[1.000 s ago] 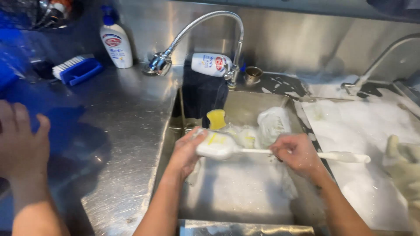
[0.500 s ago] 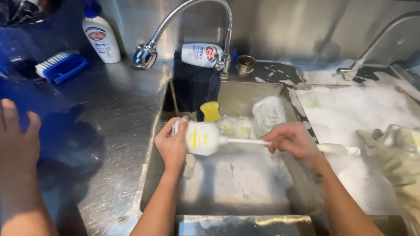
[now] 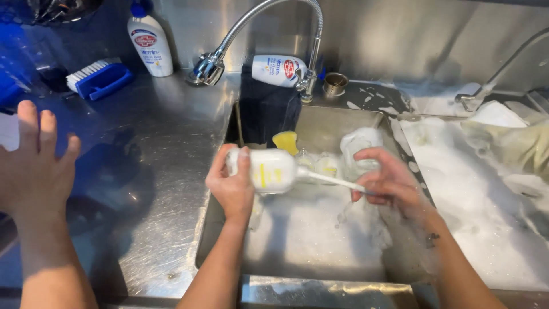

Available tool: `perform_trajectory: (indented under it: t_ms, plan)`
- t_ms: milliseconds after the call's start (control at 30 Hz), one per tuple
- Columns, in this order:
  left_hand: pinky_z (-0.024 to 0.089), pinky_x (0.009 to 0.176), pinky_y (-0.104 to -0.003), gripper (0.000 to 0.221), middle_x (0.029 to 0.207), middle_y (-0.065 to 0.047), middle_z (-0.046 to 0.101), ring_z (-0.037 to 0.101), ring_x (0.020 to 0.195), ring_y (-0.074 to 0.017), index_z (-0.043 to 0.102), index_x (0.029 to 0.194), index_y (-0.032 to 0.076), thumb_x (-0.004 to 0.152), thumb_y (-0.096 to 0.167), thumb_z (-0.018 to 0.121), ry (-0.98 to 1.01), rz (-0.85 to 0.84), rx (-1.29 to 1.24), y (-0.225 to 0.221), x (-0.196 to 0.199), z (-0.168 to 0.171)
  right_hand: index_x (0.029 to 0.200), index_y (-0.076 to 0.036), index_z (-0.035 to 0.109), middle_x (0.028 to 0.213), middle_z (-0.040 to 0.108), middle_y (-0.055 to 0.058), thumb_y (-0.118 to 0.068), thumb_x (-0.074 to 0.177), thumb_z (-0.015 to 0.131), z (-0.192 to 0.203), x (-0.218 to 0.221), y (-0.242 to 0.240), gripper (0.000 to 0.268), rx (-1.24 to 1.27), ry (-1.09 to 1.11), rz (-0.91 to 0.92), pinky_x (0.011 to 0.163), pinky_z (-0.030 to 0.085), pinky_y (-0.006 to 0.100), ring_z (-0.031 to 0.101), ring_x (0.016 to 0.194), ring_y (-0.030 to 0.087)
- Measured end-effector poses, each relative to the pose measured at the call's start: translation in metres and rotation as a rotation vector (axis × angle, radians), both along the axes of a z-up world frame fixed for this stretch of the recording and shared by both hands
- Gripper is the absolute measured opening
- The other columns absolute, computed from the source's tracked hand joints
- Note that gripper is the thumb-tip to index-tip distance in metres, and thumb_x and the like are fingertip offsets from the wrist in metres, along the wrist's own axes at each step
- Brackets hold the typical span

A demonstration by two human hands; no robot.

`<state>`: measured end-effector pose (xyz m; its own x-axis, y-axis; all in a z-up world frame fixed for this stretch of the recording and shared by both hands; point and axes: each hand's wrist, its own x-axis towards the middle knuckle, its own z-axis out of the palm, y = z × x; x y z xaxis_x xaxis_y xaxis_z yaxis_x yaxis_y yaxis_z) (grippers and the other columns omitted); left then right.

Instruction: Washing the interior of glass bottles using a long-handled brush and soapy water in a commercial sink.

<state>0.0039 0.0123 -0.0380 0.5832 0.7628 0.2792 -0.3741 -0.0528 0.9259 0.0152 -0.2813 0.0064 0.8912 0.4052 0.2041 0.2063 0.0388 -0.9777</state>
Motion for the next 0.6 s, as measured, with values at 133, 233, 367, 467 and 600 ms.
perform_trajectory:
  t_ms: [133, 233, 367, 467, 600]
  plan:
    - [0.056, 0.092, -0.036, 0.035, 0.103, -0.01, 0.077, 0.067, 0.098, -0.0136, 0.077, 0.11, 0.01, 0.08, 0.022, 0.088, -0.094, -0.098, 0.032, -0.012, 0.007, -0.009, 0.132, -0.01, 0.047, 0.074, 0.065, 0.027, -0.014, 0.084, 0.055, -0.014, 0.006, -0.015, 0.049, 0.193, 0.41, 0.233, 0.037, 0.028, 0.018, 0.046, 0.047, 0.013]
    - [0.056, 0.094, -0.035, 0.039, 0.106, -0.008, 0.076, 0.067, 0.099, -0.0135, 0.076, 0.115, 0.011, 0.08, 0.023, 0.088, -0.085, -0.097, 0.033, -0.004, 0.008, -0.015, 0.131, -0.011, 0.053, 0.073, 0.064, 0.029, -0.014, 0.086, 0.05, -0.03, 0.017, -0.014, 0.044, 0.161, 0.473, 0.173, 0.037, 0.029, 0.02, 0.049, 0.045, 0.014]
    - [0.059, 0.094, -0.034, 0.044, 0.108, -0.008, 0.077, 0.071, 0.098, -0.0153, 0.077, 0.118, 0.016, 0.077, 0.019, 0.091, 0.069, -0.263, -0.081, -0.013, -0.001, 0.007, 0.133, 0.001, 0.054, 0.067, 0.062, 0.026, -0.002, 0.086, 0.057, -0.01, -0.004, 0.015, 0.047, 0.035, 0.443, 0.102, 0.035, 0.026, 0.015, 0.044, 0.041, 0.007]
    - [0.053, 0.101, -0.055, 0.086, 0.136, -0.026, 0.054, 0.062, 0.117, -0.0381, 0.034, 0.156, 0.016, 0.085, 0.006, 0.08, 0.034, -0.473, -0.835, -0.027, 0.009, 0.011, 0.105, 0.001, 0.073, 0.056, 0.067, 0.024, 0.006, 0.084, 0.063, 0.021, -0.018, 0.03, 0.024, -0.255, 0.333, -0.257, 0.036, 0.026, 0.021, 0.044, 0.038, 0.012]
    - [0.05, 0.104, -0.051, 0.075, 0.141, -0.024, 0.057, 0.06, 0.124, -0.0365, 0.043, 0.151, 0.007, 0.085, -0.003, 0.075, 0.035, -0.577, -0.978, -0.056, -0.006, 0.032, 0.093, -0.028, 0.079, 0.068, 0.08, -0.005, -0.036, 0.087, 0.075, -0.039, -0.014, 0.054, 0.01, -0.923, -0.216, -0.314, 0.068, 0.059, 0.032, 0.077, 0.071, 0.021]
